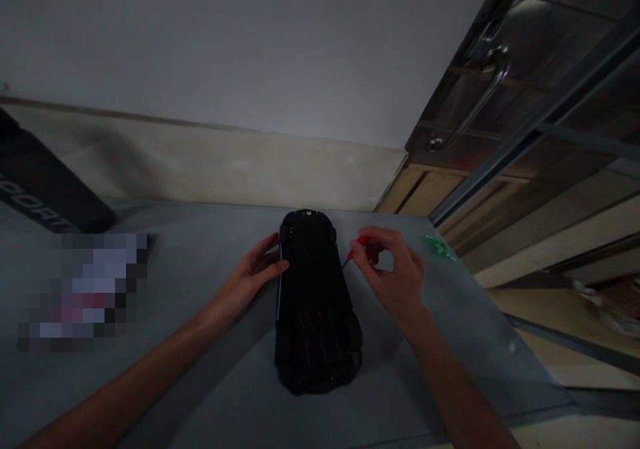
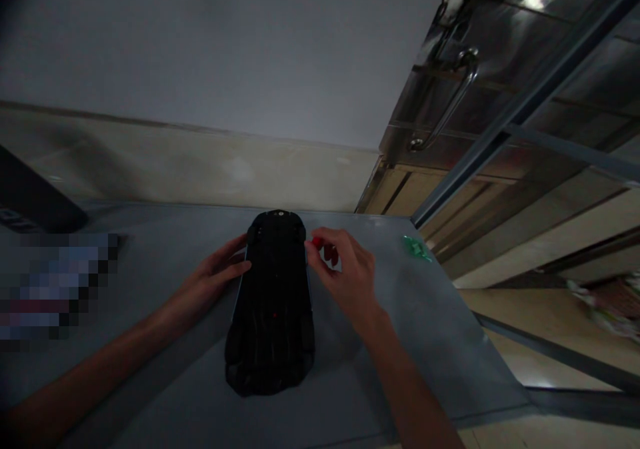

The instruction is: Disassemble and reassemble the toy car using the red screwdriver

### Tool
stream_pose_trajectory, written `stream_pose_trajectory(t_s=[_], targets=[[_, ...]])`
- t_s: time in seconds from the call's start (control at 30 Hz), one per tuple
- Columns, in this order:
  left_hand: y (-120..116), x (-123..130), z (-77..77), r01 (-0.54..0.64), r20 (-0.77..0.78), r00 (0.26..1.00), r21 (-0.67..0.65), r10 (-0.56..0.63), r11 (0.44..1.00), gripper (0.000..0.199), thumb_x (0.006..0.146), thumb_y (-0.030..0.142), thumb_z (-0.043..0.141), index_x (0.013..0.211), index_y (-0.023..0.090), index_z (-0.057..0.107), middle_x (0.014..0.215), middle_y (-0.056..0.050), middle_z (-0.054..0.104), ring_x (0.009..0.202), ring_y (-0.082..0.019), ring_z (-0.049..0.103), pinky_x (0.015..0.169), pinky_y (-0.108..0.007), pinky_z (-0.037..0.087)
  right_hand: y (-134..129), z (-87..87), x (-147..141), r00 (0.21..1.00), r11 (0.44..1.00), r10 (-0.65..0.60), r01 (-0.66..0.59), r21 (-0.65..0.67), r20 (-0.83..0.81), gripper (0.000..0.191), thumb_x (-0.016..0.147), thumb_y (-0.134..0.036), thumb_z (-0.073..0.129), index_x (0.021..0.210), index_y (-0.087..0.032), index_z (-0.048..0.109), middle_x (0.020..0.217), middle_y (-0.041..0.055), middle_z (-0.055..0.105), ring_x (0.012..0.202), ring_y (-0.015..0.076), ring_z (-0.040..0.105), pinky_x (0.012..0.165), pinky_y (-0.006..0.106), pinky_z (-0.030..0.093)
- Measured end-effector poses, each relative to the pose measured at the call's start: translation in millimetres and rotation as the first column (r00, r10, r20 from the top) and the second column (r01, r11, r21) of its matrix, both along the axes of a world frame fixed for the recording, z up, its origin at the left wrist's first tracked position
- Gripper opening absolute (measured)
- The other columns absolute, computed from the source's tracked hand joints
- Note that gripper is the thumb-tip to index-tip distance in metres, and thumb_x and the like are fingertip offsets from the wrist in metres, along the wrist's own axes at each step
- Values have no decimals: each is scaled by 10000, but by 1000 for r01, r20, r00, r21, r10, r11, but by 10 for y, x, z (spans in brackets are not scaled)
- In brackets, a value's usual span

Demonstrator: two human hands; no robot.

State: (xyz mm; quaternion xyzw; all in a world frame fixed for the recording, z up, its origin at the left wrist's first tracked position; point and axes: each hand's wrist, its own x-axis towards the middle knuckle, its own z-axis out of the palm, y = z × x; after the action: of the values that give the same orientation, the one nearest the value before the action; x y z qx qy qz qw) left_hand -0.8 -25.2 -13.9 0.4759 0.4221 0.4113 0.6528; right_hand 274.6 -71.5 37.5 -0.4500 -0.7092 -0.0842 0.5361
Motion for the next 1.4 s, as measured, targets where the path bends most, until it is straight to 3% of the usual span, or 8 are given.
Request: stream_pose_trajectory(t_s=[0.13,0.3,0.53,0.63,0.8,1.0,1.13,1.4], targets=[[-13,6,22,5,12,1000,-7,-5,1000,946,912,462,977,1759,232,624,1714,-181,750,1648,-454,650,1426,-638,433,-6,-16,-9,999,999,-51,51,15,-12,21,1137,-325,774,1154,-315,766,864,-9,824,598,170,702,619,338,653],[-16,10,37,-8,17,1000,12,8,1000,886,884,452,992,1698,271,694,1839,-146,641,1707,-460,584,1442,-635,414,-8,-32,-27,997,998,-60,60,-15,-46,47,1110,-311,792,1144,-323,762,859,-10,827,596,177,702,621,348,659],[11,10,-2,0,16,1000,-15,1,1000,925,874,491,1015,1709,286,675,1689,-130,782,1652,-460,651,1403,-577,483,25,-45,-53,1000,999,-29,29,19,-3,61,1129,-328,793,1184,-323,767,888,-8,831,669,187,744,686,346,684],[6,10,11,19,19,1000,-24,-19,1000,987,872,497,1011,1751,268,626,1683,-149,783,1645,-459,658,1403,-584,481,37,-44,-43,1000,1000,-11,11,-13,-5,121,1115,-386,828,1210,-321,791,917,7,842,749,210,790,777,377,719],[4,1,0,5,-1,1000,-34,-6,999,987,878,513,1006,1757,279,621,1697,-156,770,1636,-460,667,1399,-588,485,48,-21,-9,996,994,73,-77,-82,-49,212,1108,-348,842,1316,-332,804,987,5,864,794,203,810,826,365,728],[9,-3,8,7,-9,1000,-13,-7,1000,902,871,511,1015,1690,308,695,1723,-116,758,1652,-462,652,1382,-558,512,59,-8,-23,988,969,118,-136,-205,-100,276,1131,-313,721,1399,-339,782,1022,11,861,872,211,829,911,384,727],[3,1,42,9,-9,1000,11,-9,1000,872,890,502,996,1688,300,707,1783,-131,703,1679,-466,621,1422,-595,457,55,-9,-28,985,966,142,-159,-203,-98,280,1135,-292,671,1399,-330,754,1006,8,840,874,211,817,887,368,710],[13,-3,32,19,-10,1000,1,-19,1000,922,888,502,993,1724,290,668,1835,-138,648,1697,-459,600,1446,-597,418,101,-79,2,997,990,74,-74,-119,2,219,1124,-303,744,1341,-325,748,864,-27,739,745,197,708,773,339,637]])
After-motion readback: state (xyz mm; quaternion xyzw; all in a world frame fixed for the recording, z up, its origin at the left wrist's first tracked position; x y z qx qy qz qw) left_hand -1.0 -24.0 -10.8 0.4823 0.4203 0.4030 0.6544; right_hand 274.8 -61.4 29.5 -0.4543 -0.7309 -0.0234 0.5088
